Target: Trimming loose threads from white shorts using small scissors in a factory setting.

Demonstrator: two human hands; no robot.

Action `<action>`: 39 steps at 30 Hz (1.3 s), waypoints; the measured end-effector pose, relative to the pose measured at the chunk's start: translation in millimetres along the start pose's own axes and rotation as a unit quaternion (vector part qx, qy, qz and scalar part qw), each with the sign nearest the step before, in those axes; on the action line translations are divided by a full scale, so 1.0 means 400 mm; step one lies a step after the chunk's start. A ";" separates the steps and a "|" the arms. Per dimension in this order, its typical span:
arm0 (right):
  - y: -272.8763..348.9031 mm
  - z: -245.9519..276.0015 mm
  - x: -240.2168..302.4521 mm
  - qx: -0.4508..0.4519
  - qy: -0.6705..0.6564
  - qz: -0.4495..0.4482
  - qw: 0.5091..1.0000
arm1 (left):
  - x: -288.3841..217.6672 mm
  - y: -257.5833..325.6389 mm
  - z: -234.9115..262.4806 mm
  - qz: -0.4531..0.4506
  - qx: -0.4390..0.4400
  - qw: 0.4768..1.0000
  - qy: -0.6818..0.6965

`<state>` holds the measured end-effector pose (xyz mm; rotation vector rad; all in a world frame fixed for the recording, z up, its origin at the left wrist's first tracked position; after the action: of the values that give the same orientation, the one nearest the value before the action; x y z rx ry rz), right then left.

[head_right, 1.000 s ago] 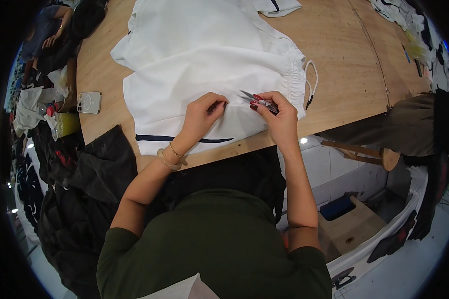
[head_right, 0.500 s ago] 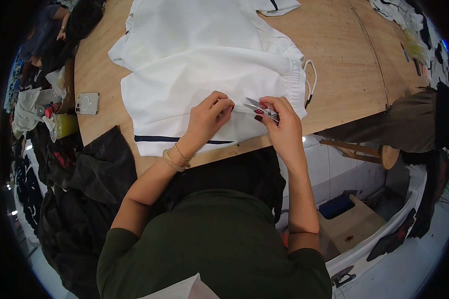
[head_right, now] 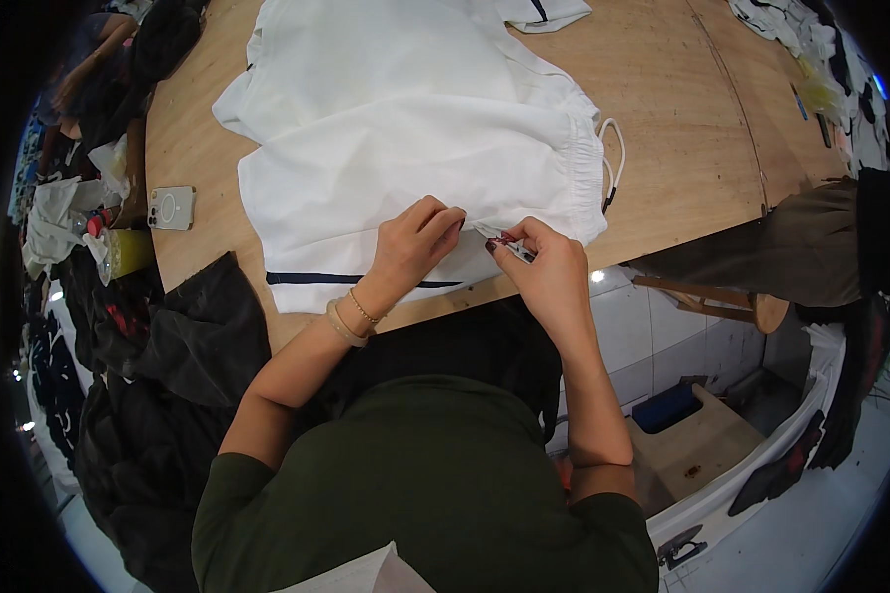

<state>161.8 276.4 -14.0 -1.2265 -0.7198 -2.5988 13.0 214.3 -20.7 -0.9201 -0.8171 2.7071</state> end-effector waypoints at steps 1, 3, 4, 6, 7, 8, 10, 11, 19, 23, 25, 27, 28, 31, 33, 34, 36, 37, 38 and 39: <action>0.000 -0.002 0.002 0.011 0.020 -0.014 1.000 | -0.002 0.000 0.001 -0.005 -0.002 1.000 -0.001; 0.002 -0.002 0.014 0.011 0.027 -0.006 1.000 | -0.002 0.000 0.002 -0.006 0.001 1.000 -0.003; 0.003 -0.002 0.020 0.012 0.033 0.002 0.999 | -0.003 0.000 0.002 -0.006 0.005 1.000 -0.004; 0.000 0.002 0.022 0.017 0.045 -0.011 0.999 | -0.005 0.000 0.002 -0.010 0.004 1.000 -0.007; -0.001 0.002 0.020 0.023 0.058 -0.025 0.998 | -0.006 0.000 0.002 -0.014 0.004 1.000 -0.009; -0.002 0.003 0.025 0.023 0.057 -0.025 0.998 | -0.007 0.001 0.003 -0.014 0.004 1.000 -0.009; -0.002 0.004 0.032 0.022 0.085 -0.029 0.996 | -0.010 0.000 0.004 -0.017 0.005 1.000 -0.015; -0.003 0.004 0.029 0.021 0.085 -0.029 0.996 | -0.010 -0.002 0.004 -0.017 0.005 1.000 -0.014; -0.007 0.006 0.040 -0.010 -0.011 0.054 0.998 | 0.072 0.001 0.024 0.146 -0.058 0.976 0.152; -0.013 -0.019 0.057 0.005 0.053 0.055 0.997 | 0.101 0.012 0.013 0.196 -0.040 0.955 0.220; -0.019 -0.038 0.064 0.001 0.083 0.067 0.994 | 0.105 0.014 0.011 0.206 -0.034 0.948 0.240; -0.020 -0.051 0.070 -0.014 0.095 0.094 0.991 | 0.107 0.015 0.007 0.208 -0.032 0.947 0.242; -0.019 -0.053 0.079 -0.029 0.107 0.121 0.986 | 0.109 0.015 0.005 0.210 -0.030 0.946 0.243; -0.020 -0.061 0.082 -0.032 0.116 0.139 0.983 | 0.104 0.013 0.006 0.206 -0.030 0.947 0.245; -0.018 -0.062 0.088 -0.034 0.124 0.142 0.981 | 0.103 0.013 0.009 0.204 -0.032 0.948 0.240; -0.017 -0.063 0.092 -0.035 0.131 0.146 0.980 | 0.103 0.013 0.011 0.203 -0.034 0.950 0.235; -0.014 -0.066 0.096 -0.030 0.131 0.148 0.980 | 0.105 0.019 0.014 0.200 -0.038 0.951 0.231; -0.018 -0.073 0.098 -0.023 0.132 0.149 0.980 | 0.110 0.022 0.020 0.200 -0.042 0.952 0.229; -0.018 -0.078 0.099 -0.015 0.130 0.153 0.980 | 0.113 0.025 0.022 0.205 -0.045 0.952 0.222; -0.018 -0.074 0.096 -0.020 0.131 0.155 0.979 | 0.109 0.024 0.020 0.200 -0.054 0.950 0.232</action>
<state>114.5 269.6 -3.1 -0.8947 -0.3923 -2.4553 -26.3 216.6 -42.8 -1.8333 -0.7416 2.5809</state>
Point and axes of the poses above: each hand's wrist, its own y-axis away from the middle knuckle, its own z-axis out of the back of the hand, x = y × z, the point moved 8 cm from there along -y, towards the middle knuckle, and after that the axes turned 3 degrees about -z, right-handed, at the moved point
